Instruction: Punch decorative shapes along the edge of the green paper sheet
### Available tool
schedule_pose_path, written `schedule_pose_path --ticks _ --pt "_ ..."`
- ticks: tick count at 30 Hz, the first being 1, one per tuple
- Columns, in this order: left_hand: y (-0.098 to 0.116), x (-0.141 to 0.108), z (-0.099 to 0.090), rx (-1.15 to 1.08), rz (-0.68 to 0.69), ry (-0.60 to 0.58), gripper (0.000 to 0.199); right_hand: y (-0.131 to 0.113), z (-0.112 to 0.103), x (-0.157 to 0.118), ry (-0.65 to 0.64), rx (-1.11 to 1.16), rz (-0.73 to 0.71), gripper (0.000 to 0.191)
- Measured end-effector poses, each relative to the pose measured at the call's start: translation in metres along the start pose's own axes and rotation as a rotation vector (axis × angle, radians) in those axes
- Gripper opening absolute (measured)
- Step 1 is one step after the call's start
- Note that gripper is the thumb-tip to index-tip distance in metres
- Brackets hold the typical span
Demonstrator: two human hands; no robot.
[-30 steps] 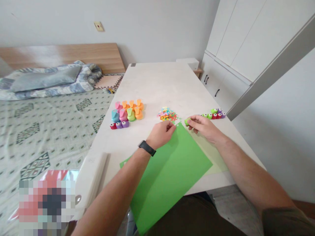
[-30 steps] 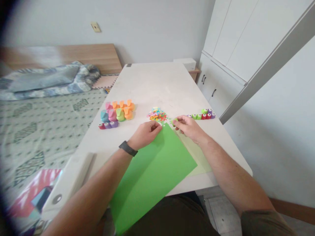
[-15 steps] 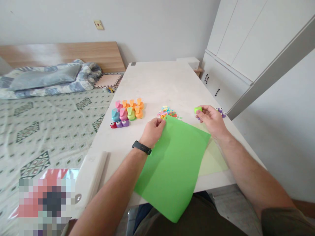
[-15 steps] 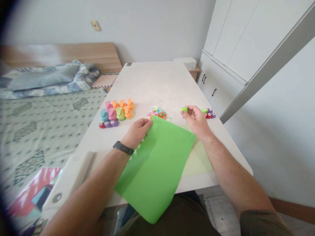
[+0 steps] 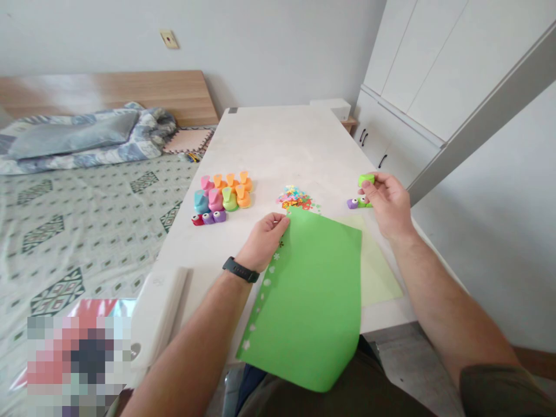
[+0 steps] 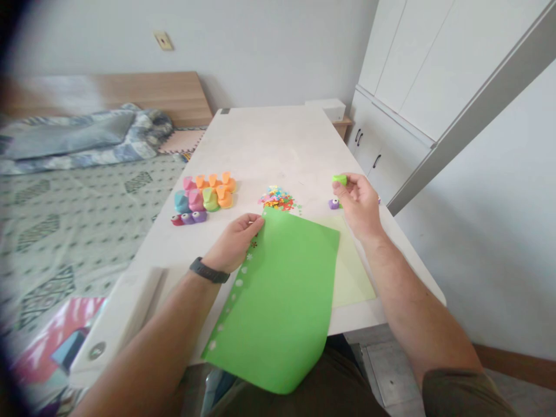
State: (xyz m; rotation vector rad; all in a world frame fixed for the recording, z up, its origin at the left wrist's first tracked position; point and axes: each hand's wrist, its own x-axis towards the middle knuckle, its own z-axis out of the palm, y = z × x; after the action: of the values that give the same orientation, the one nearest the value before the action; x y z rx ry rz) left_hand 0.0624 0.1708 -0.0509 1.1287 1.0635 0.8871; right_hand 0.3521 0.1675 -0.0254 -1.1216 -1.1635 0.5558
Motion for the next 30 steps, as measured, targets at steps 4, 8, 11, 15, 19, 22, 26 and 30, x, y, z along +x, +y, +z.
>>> schedule_pose_path --ticks 4,8,11,15,19,22,26,30 --pt "-0.003 -0.006 0.003 -0.025 -0.007 -0.145 0.04 0.0 0.003 -0.004 -0.065 0.002 0.044 0.038" --pt "0.001 -0.011 0.001 0.005 -0.015 -0.243 0.049 -0.001 0.008 -0.008 -0.124 -0.02 0.07 0.04" --pt "0.004 -0.014 0.001 0.109 -0.026 -0.26 0.048 -0.003 0.011 -0.011 -0.151 -0.028 0.081 0.043" --pt "0.004 -0.016 0.004 0.22 -0.043 -0.221 0.038 -0.005 0.014 -0.013 -0.176 -0.042 0.088 0.045" --pt "0.003 -0.017 0.007 0.244 -0.04 -0.182 0.038 -0.001 0.014 -0.014 -0.244 -0.037 0.112 0.045" --pt "0.002 -0.018 0.008 0.253 -0.032 -0.171 0.036 0.004 0.015 -0.015 -0.299 -0.028 0.127 0.044" --pt "0.0 -0.016 0.009 0.261 0.004 -0.161 0.035 0.005 0.017 -0.016 -0.319 -0.005 0.132 0.046" --pt "-0.002 -0.013 0.008 0.133 0.015 -0.138 0.037 0.005 0.018 -0.015 -0.285 0.002 0.132 0.046"
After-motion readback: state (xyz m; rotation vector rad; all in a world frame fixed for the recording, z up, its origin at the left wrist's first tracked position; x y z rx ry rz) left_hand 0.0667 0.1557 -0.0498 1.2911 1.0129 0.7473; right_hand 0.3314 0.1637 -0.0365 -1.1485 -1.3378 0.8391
